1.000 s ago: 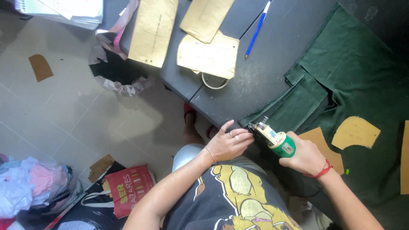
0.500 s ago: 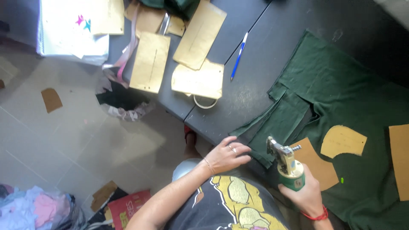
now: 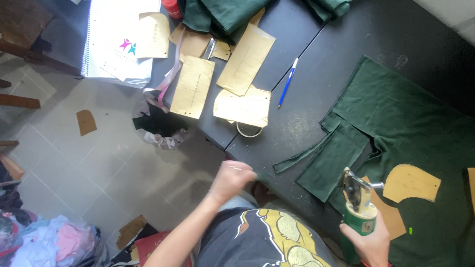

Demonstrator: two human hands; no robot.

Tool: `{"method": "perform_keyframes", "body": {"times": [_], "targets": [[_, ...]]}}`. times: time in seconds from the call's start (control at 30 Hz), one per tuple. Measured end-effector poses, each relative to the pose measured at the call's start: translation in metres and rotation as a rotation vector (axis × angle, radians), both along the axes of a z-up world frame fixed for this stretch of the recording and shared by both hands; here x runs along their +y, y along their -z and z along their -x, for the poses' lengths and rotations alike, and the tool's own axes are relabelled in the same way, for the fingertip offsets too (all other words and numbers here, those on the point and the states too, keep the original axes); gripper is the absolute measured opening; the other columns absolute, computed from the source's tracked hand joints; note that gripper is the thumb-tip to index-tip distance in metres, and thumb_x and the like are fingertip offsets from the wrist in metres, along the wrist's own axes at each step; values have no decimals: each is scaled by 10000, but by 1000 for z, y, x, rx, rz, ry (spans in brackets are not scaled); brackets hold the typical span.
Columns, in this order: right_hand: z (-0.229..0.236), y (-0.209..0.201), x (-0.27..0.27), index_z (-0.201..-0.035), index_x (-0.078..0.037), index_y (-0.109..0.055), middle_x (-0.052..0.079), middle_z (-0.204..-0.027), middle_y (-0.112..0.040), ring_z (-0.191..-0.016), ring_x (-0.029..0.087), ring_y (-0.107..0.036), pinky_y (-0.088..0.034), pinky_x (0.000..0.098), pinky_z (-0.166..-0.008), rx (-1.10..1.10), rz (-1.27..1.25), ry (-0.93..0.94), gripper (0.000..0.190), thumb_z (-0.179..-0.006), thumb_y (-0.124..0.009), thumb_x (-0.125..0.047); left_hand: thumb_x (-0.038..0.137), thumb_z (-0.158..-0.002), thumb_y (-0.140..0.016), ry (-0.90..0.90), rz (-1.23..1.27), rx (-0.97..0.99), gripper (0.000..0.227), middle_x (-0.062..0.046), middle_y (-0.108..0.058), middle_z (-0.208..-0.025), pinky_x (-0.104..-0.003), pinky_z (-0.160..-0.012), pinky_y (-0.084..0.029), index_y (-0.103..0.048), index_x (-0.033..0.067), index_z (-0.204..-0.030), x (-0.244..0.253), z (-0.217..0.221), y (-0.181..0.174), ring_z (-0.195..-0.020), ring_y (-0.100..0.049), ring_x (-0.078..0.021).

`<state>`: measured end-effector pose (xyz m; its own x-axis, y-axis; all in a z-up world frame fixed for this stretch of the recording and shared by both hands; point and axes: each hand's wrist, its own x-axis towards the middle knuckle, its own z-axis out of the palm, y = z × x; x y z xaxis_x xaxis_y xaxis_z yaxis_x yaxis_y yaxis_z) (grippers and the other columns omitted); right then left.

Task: The person uses a green electric rotary cutter to cut pieces of dark green fabric on a table. They place cardboard templates on the fabric to guide the cuts, then remove the templates and cut the fabric along the marked lines.

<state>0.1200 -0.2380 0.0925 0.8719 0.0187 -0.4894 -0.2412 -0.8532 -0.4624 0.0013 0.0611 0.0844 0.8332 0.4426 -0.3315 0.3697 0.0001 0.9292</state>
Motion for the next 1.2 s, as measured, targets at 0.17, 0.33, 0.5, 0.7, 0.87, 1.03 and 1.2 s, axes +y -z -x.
{"method": "perform_keyframes", "body": {"times": [0.17,0.33,0.5,0.7,0.87,1.03,1.2], "targets": [[-3,7,-3,-1135,-15,-521,113,-979,-577,-849,216,-515,-395,319,-749,-58,-80,14,670,-511,-745,-107,41,-780,-513,-313,-1362,144,143,-96,-501,-868,-376,-670,-301,-564,149,-859,77,79,79,-777,-457,-250],[-3,8,-13,-1132,-16,-517,108,-953,-583,-824,199,-537,-418,288,-745,-169,-202,37,681,-497,-740,-118,81,-845,-552,-252,-1443,-12,74,-25,-570,-905,-310,-838,-253,-601,130,-869,59,10,37,-897,-539,-185],[-1,6,-17,-972,7,-520,132,-840,-623,-753,230,-600,-479,335,-694,-150,-309,126,470,-558,-705,-116,273,-637,-716,784,-974,-467,362,21,-599,-845,-376,-758,-423,-570,170,-951,-45,-76,53,-763,-589,-189],[13,-10,-15,-999,24,-549,136,-872,-617,-761,213,-577,-443,314,-767,-112,-300,311,490,-545,-722,-42,317,-758,-590,704,-1192,-635,201,1,-532,-944,-322,-827,-352,-492,162,-841,-105,-125,84,-805,-524,-167],[15,5,-21,-1007,37,-553,150,-896,-598,-781,255,-546,-420,342,-714,-68,-183,360,524,-528,-737,-72,213,-822,-464,558,-376,-219,123,-103,-568,-840,-401,-670,-410,-440,170,-934,-27,-164,8,-751,-571,-325],[22,-14,7,-1058,12,-564,110,-929,-576,-853,227,-512,-368,334,-716,-95,-38,340,598,-519,-748,-172,87,-870,-458,308,-481,-659,114,-35,-564,-965,-262,-831,-405,-522,98,-965,95,-204,-60,-914,-551,-175],[32,-14,41,-967,9,-566,114,-814,-565,-731,237,-509,-399,321,-709,-64,-81,531,457,-555,-746,-70,110,-851,-539,-31,-1080,-691,107,-115,-601,-837,-341,-647,-427,-566,45,-932,203,-231,-106,-727,-568,-261]]}}
